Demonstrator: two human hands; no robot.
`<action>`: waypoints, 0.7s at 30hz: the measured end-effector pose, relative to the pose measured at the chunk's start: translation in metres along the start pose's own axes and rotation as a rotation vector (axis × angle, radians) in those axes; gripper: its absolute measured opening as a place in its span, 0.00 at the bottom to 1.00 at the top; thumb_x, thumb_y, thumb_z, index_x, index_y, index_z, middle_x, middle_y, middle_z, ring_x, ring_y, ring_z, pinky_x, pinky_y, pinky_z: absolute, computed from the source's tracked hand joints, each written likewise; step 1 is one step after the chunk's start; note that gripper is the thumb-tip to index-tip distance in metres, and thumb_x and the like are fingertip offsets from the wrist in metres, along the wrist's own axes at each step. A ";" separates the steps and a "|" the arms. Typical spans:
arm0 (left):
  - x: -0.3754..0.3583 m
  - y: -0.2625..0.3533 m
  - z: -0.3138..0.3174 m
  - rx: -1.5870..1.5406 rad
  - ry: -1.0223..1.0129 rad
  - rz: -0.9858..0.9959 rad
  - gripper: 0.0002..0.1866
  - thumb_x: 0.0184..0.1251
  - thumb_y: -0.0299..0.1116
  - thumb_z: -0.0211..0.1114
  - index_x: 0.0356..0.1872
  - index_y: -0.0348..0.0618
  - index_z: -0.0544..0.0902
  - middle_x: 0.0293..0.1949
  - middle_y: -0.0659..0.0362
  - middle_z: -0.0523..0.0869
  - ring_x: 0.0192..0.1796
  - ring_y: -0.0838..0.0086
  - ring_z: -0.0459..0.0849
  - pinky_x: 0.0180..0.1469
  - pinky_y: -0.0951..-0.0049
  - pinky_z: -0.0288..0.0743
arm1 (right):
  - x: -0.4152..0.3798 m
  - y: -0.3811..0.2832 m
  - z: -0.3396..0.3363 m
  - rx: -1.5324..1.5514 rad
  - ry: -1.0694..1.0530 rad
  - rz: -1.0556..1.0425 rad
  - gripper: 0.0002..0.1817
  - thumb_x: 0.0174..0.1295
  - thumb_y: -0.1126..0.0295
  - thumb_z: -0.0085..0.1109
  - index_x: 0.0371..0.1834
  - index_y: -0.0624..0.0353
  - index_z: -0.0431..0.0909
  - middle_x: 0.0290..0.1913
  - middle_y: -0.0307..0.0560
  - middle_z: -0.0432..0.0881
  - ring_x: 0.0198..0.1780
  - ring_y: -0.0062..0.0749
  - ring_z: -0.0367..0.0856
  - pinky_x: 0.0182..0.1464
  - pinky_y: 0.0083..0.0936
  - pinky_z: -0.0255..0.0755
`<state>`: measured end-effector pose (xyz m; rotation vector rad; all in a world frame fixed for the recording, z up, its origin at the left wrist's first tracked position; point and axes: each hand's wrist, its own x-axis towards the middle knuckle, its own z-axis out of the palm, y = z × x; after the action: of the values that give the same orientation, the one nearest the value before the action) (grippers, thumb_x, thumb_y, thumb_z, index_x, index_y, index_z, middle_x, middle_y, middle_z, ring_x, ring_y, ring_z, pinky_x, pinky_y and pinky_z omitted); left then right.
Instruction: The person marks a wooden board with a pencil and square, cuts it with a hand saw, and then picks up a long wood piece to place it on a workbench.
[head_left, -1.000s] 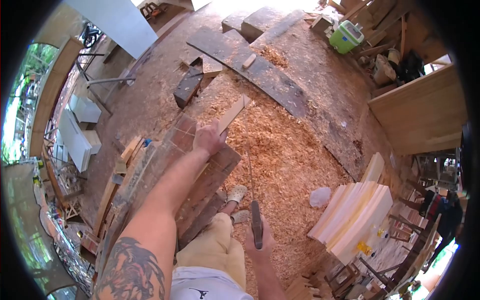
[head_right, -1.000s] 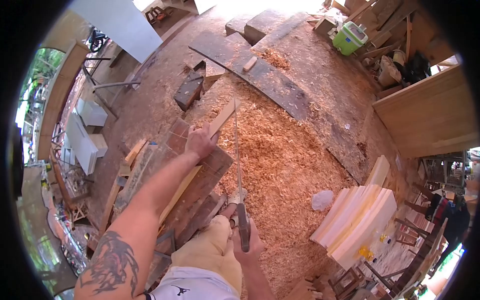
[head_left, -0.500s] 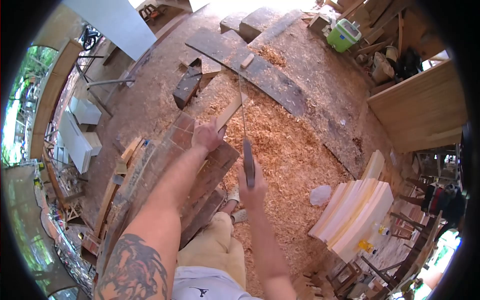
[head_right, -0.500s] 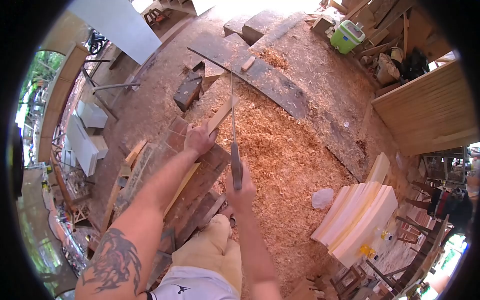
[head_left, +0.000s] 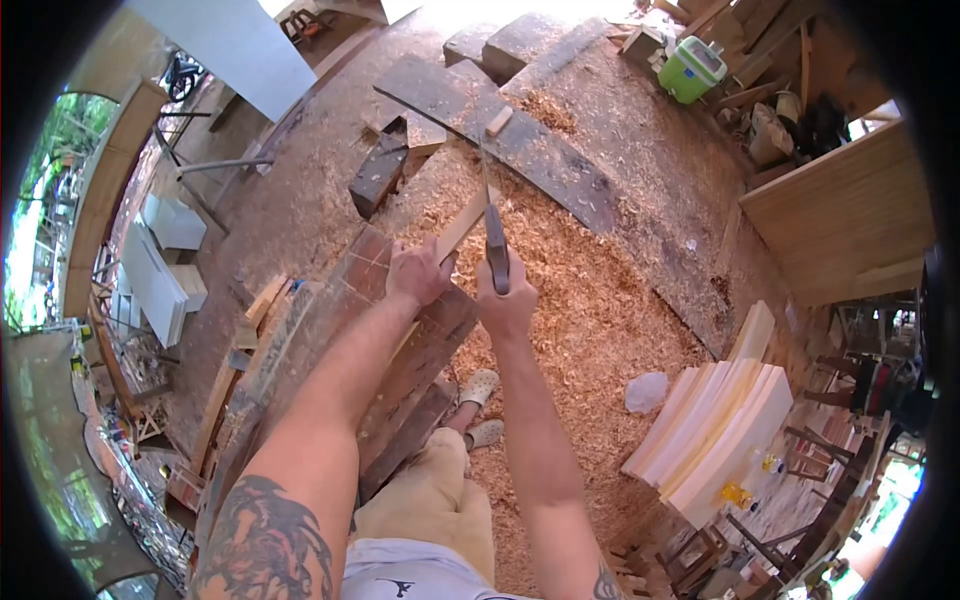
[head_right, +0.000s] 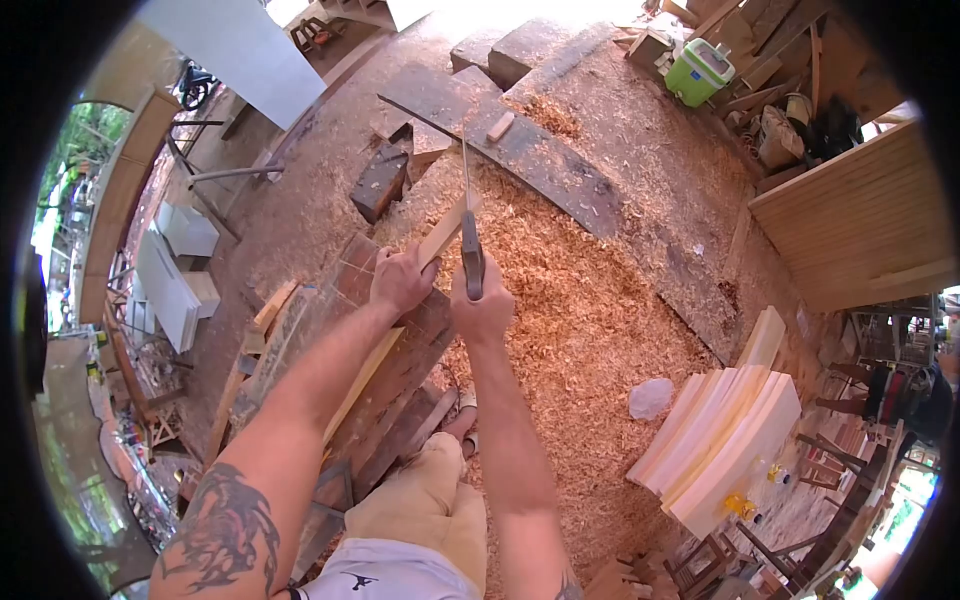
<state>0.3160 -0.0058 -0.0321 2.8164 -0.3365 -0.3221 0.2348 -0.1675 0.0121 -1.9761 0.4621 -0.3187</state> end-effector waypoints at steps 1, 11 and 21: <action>-0.001 0.002 0.003 -0.004 -0.004 0.000 0.25 0.79 0.55 0.58 0.54 0.40 0.77 0.37 0.43 0.93 0.45 0.50 0.93 0.74 0.46 0.65 | -0.004 0.000 -0.001 0.002 0.021 -0.022 0.26 0.69 0.64 0.70 0.68 0.63 0.79 0.37 0.60 0.90 0.33 0.54 0.92 0.35 0.42 0.83; 0.001 0.003 -0.006 -0.031 -0.005 -0.021 0.25 0.80 0.56 0.58 0.55 0.41 0.77 0.38 0.42 0.93 0.45 0.49 0.93 0.75 0.43 0.64 | -0.233 -0.035 -0.145 -0.008 -0.122 0.168 0.30 0.67 0.74 0.72 0.72 0.69 0.75 0.52 0.61 0.91 0.48 0.49 0.94 0.51 0.37 0.86; -0.002 0.006 -0.009 0.019 -0.022 -0.025 0.27 0.81 0.55 0.58 0.57 0.37 0.77 0.37 0.43 0.93 0.46 0.49 0.93 0.75 0.46 0.64 | -0.007 0.009 0.003 -0.018 0.051 -0.059 0.26 0.68 0.65 0.71 0.67 0.62 0.80 0.32 0.56 0.89 0.28 0.51 0.90 0.32 0.42 0.82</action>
<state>0.3152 -0.0092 -0.0216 2.8396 -0.3110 -0.3581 0.2282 -0.1653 0.0027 -2.0058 0.4415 -0.4043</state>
